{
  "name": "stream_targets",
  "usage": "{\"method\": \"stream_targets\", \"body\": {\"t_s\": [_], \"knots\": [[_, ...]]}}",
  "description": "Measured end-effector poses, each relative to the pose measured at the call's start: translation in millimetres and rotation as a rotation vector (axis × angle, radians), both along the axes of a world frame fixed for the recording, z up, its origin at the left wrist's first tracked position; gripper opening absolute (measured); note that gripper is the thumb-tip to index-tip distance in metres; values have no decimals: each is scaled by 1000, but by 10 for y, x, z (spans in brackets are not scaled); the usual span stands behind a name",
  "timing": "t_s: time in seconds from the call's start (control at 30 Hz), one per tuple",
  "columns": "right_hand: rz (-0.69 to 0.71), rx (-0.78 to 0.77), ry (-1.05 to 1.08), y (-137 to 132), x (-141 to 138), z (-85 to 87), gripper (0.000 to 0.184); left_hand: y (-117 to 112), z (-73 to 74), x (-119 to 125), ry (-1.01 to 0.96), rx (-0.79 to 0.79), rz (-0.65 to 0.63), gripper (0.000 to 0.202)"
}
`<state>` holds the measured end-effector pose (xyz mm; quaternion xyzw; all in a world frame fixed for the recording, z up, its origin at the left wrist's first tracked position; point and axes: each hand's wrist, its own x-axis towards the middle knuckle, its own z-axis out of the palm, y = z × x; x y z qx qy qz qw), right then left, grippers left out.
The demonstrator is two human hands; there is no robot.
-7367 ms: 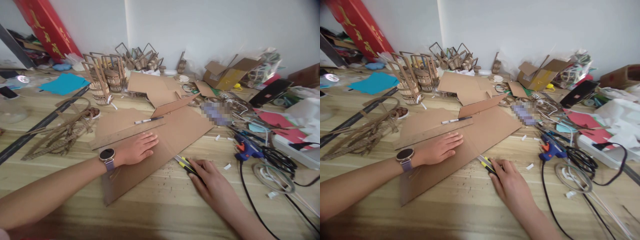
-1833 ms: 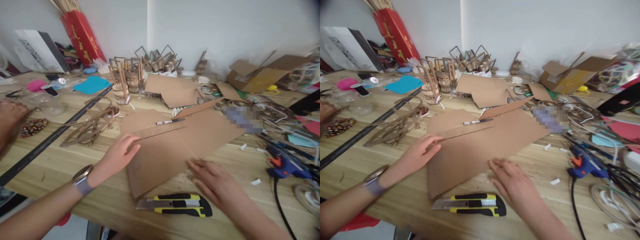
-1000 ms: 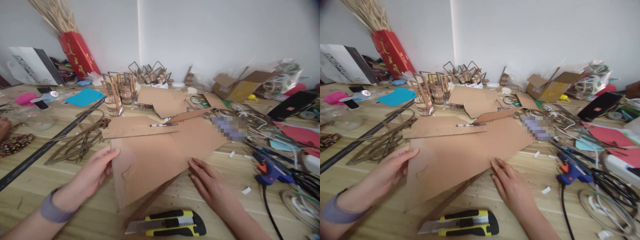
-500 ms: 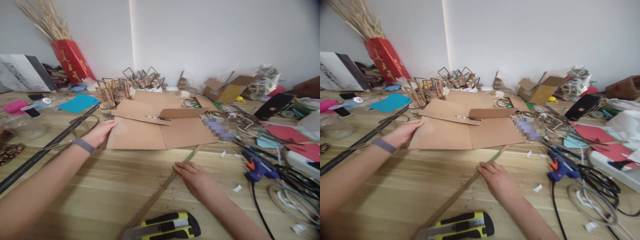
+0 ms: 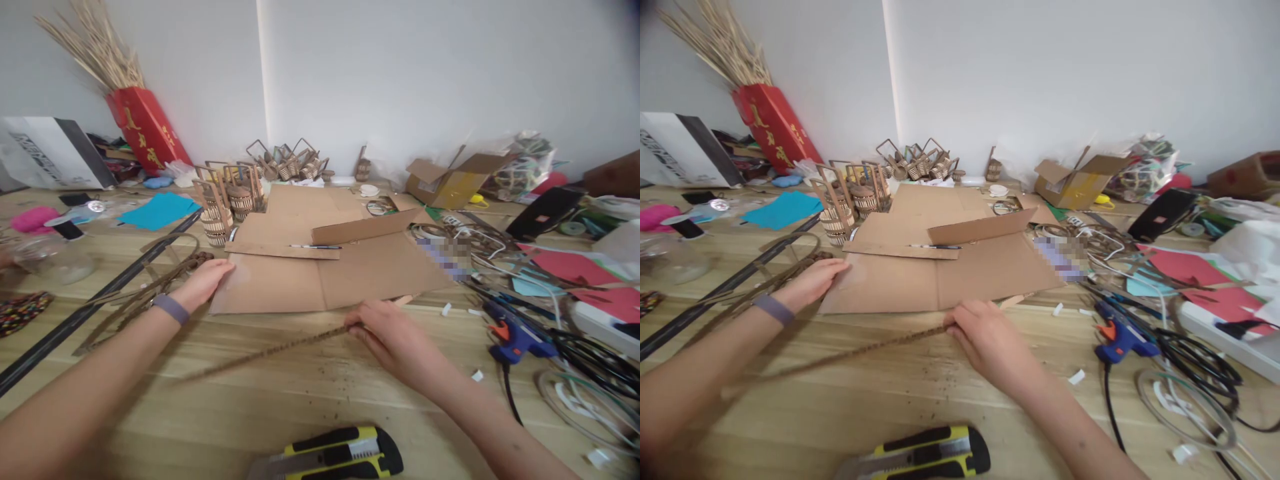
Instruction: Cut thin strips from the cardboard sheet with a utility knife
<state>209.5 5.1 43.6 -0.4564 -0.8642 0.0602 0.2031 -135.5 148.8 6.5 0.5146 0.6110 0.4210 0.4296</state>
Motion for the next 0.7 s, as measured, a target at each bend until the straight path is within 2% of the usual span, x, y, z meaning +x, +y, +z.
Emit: {"method": "stream_targets", "body": {"t_s": [0.13, 0.27, 0.33, 0.4, 0.5, 0.57, 0.7], "knots": [[-82, 131, 247, 81, -80, 298, 14, -76, 22, 29, 132, 42, -2, 14], [-142, 235, 314, 164, -258, 544, 13, -196, 102, 186, 262, 152, 36, 20], [-142, 242, 353, 226, -351, 623, 12, -322, 143, 335, 292, 217, 4, 27], [-156, 189, 449, 327, -415, 677, 9, -497, 184, 532, 290, 251, -95, 33], [-233, -43, 781, 571, -419, 733, 4, -790, 256, 876, 203, 194, -453, 43], [-290, -170, 1000, 772, -366, 763, 7, -951, 307, 1100, 86, 101, -617, 48], [-361, -234, 1146, 1090, -219, 765, 18, -1142, 355, 1469, -229, -28, -808, 74]]}}
